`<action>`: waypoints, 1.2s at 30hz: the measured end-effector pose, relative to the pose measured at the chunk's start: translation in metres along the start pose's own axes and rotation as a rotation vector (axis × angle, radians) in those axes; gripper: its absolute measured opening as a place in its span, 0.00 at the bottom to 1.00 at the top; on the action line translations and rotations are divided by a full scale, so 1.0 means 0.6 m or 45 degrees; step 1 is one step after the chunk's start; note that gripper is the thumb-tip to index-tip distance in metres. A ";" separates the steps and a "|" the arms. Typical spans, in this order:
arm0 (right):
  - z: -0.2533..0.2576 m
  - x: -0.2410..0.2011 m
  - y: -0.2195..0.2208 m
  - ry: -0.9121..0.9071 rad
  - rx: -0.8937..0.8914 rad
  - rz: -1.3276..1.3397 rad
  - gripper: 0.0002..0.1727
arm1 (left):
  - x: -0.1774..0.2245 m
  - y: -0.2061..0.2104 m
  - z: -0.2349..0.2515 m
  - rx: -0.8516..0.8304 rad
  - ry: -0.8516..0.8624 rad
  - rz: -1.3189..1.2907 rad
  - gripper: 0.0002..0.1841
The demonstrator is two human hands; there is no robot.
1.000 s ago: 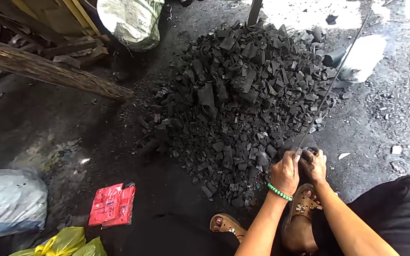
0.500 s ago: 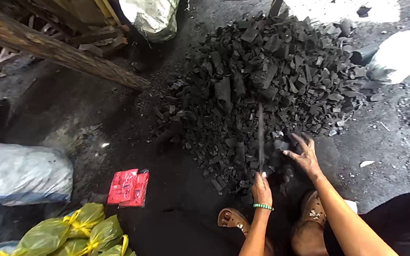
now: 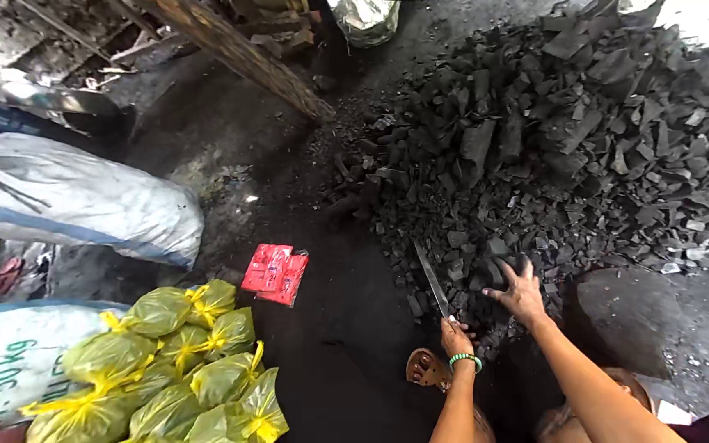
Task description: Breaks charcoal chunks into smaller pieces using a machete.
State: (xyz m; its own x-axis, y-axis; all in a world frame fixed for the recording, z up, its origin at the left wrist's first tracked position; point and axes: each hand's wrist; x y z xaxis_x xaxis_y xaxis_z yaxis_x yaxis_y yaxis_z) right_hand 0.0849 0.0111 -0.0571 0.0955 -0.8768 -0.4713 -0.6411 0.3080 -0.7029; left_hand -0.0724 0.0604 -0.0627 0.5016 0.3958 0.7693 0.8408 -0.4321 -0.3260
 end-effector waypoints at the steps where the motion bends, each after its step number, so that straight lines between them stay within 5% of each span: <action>1: -0.001 -0.016 0.014 -0.029 -0.048 -0.041 0.48 | -0.001 -0.004 0.002 0.029 -0.004 -0.013 0.23; 8: -0.017 -0.140 0.024 -0.288 -0.339 -0.154 0.41 | 0.014 -0.052 0.042 0.120 0.052 0.156 0.22; 14: 0.098 -0.186 -0.051 -0.435 0.081 -0.385 0.31 | -0.001 -0.037 0.046 0.029 -0.093 -0.040 0.23; 17: 0.129 -0.205 -0.093 -0.383 0.159 -0.128 0.27 | 0.012 -0.027 0.042 -0.064 0.028 0.016 0.22; 21: 0.113 -0.279 -0.160 -0.254 0.567 0.332 0.41 | 0.035 -0.007 0.027 -0.288 0.258 0.143 0.22; 26: 0.133 -0.347 -0.196 -0.241 0.519 -0.153 0.53 | 0.044 -0.002 0.001 -0.267 0.367 0.058 0.21; 31: 0.107 -0.308 -0.182 -0.231 0.436 0.099 0.45 | 0.049 -0.012 0.006 -0.187 0.327 -0.003 0.21; 36: 0.053 -0.151 -0.139 -0.105 -0.044 1.107 0.46 | 0.052 -0.017 0.010 -0.180 0.467 0.088 0.21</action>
State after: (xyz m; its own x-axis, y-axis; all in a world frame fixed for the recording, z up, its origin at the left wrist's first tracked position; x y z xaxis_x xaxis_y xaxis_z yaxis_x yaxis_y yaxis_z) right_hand 0.1541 0.0763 0.0274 -0.3843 -0.3063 -0.8709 -0.5351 0.8426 -0.0603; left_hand -0.0639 0.0819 -0.0388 0.4286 0.0568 0.9017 0.7586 -0.5648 -0.3250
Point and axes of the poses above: each hand's wrist, its own z-axis towards the middle knuckle, its own y-axis out of the palm, x = y × z, and after that the axes turned 12 degrees about y, right-handed
